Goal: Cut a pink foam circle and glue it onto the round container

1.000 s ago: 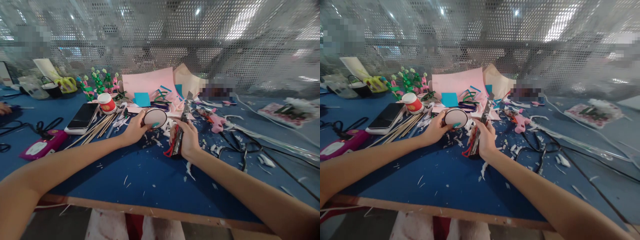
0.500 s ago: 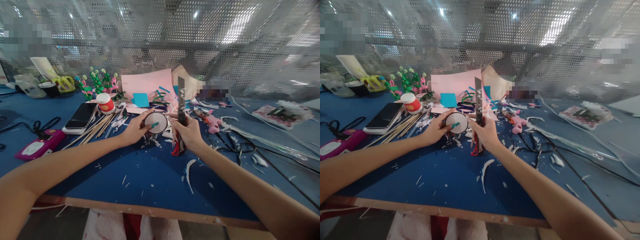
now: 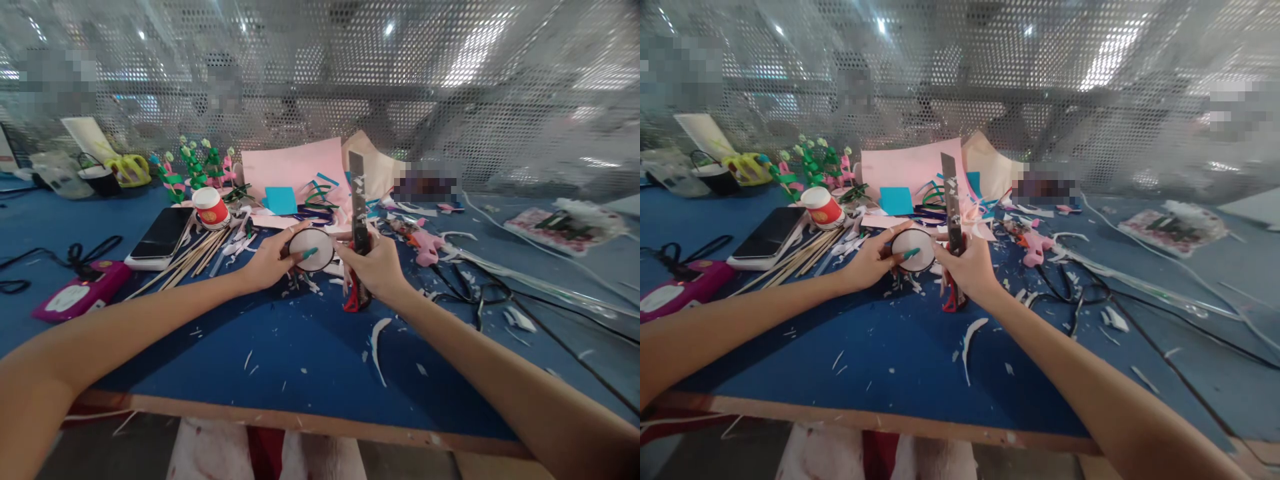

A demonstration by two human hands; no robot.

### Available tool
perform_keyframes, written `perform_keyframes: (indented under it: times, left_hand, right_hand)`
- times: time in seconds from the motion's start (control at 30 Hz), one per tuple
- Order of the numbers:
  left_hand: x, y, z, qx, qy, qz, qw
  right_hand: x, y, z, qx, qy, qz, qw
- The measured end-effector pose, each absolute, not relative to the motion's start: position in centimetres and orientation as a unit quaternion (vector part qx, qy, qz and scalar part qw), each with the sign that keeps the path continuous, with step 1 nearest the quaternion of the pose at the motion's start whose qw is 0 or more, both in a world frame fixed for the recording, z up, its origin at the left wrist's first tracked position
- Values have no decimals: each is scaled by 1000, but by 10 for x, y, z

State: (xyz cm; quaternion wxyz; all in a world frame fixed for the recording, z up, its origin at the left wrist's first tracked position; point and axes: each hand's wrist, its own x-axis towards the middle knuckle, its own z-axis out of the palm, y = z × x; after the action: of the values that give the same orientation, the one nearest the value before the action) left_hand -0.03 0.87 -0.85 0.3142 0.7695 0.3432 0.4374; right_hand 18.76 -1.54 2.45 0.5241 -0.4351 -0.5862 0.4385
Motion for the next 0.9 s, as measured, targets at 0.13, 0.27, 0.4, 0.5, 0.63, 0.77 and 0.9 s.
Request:
perform_keyframes:
  times: [0.13, 0.27, 0.4, 0.5, 0.63, 0.77, 0.9]
  left_hand:
    - [0, 9, -9, 769, 346, 439, 310]
    - [1, 7, -5, 751, 372, 440, 323]
    - [2, 4, -2, 729, 414, 434, 330]
    - [2, 3, -1, 733, 438, 444, 270]
    - [-1, 6, -4, 756, 482, 432, 95]
    - [-3, 8, -9, 763, 524, 380, 1]
    - [-3, 6, -15, 802, 470, 366, -50]
  right_hand:
    - [189, -15, 22, -441, -594, 426, 521]
    - [190, -14, 18, -450, -584, 412, 535]
    - [192, -13, 16, -451, -590, 345, 574]
    - [196, -9, 12, -463, -593, 220, 621]
    - [203, 0, 5, -477, -580, 114, 650]
    - [206, 4, 5, -444, -567, 109, 685]
    - [203, 3, 16, -392, -552, 159, 719]
